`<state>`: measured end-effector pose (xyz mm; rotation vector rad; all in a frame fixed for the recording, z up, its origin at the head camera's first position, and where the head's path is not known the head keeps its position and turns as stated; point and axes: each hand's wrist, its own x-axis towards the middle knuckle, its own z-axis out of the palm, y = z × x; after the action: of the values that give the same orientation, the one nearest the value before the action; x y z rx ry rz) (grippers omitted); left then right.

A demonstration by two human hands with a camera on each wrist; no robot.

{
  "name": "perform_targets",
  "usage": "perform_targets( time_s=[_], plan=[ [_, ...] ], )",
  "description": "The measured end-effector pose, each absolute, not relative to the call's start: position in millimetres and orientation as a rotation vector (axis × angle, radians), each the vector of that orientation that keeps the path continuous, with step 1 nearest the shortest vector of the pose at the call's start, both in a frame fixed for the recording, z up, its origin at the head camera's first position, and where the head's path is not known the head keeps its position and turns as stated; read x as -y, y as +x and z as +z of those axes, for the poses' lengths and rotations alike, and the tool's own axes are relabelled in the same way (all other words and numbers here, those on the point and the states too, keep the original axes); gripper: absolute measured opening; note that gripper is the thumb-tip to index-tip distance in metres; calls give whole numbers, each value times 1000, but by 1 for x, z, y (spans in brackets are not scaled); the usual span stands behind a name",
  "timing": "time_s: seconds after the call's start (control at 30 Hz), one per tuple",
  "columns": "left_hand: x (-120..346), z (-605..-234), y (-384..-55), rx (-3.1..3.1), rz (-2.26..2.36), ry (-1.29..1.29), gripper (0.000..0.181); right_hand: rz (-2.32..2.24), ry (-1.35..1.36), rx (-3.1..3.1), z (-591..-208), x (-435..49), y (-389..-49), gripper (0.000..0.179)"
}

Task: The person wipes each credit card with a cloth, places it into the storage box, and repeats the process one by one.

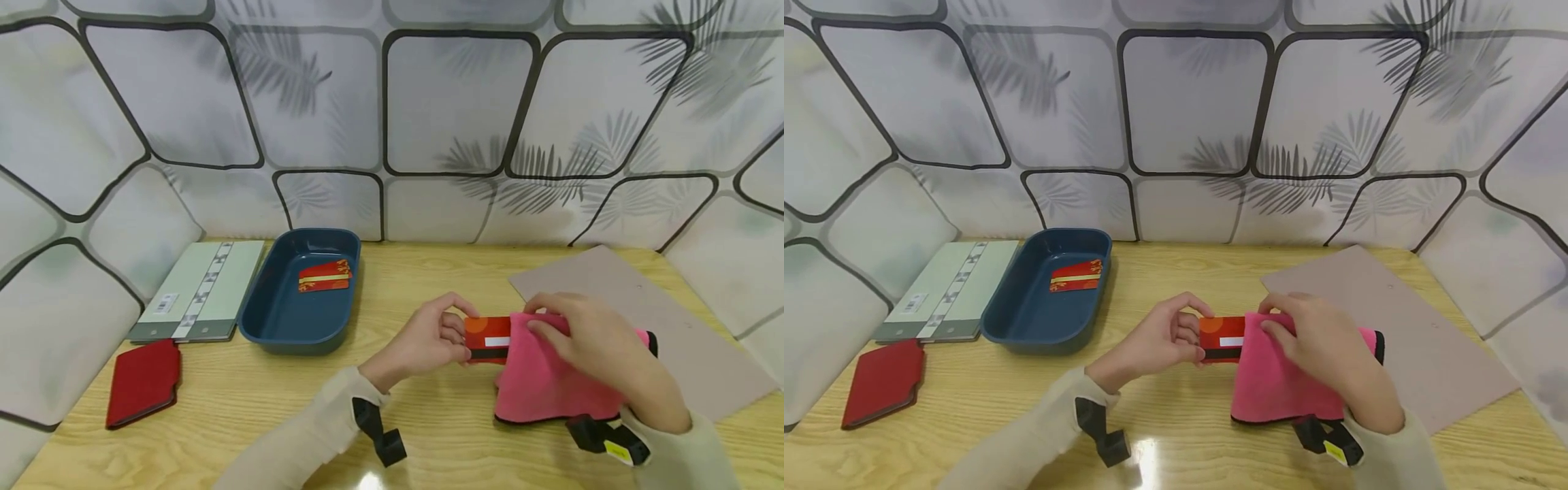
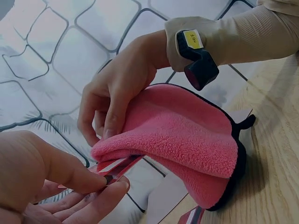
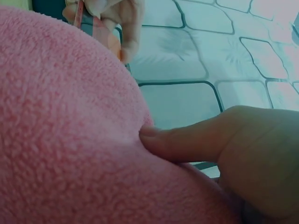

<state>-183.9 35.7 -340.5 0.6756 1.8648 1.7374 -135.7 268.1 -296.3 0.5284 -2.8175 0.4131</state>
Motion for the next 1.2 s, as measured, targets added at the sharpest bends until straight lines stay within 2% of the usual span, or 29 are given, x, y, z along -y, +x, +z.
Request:
perform_targets(
  time_s=[0.23,0.9,1.2],
  plan=[
    [-32,-338,-188,-1854,1750,705,45,369,514,2741,-296,-273,-137,18],
    [-43,-348,-178,-1857,1760,776,42,451,832,2550,-314,-234,-138,28],
    [-41,-350,-176,-1939,1690,851,41,533,757,2672,-313,-239,-134,27]
  ],
)
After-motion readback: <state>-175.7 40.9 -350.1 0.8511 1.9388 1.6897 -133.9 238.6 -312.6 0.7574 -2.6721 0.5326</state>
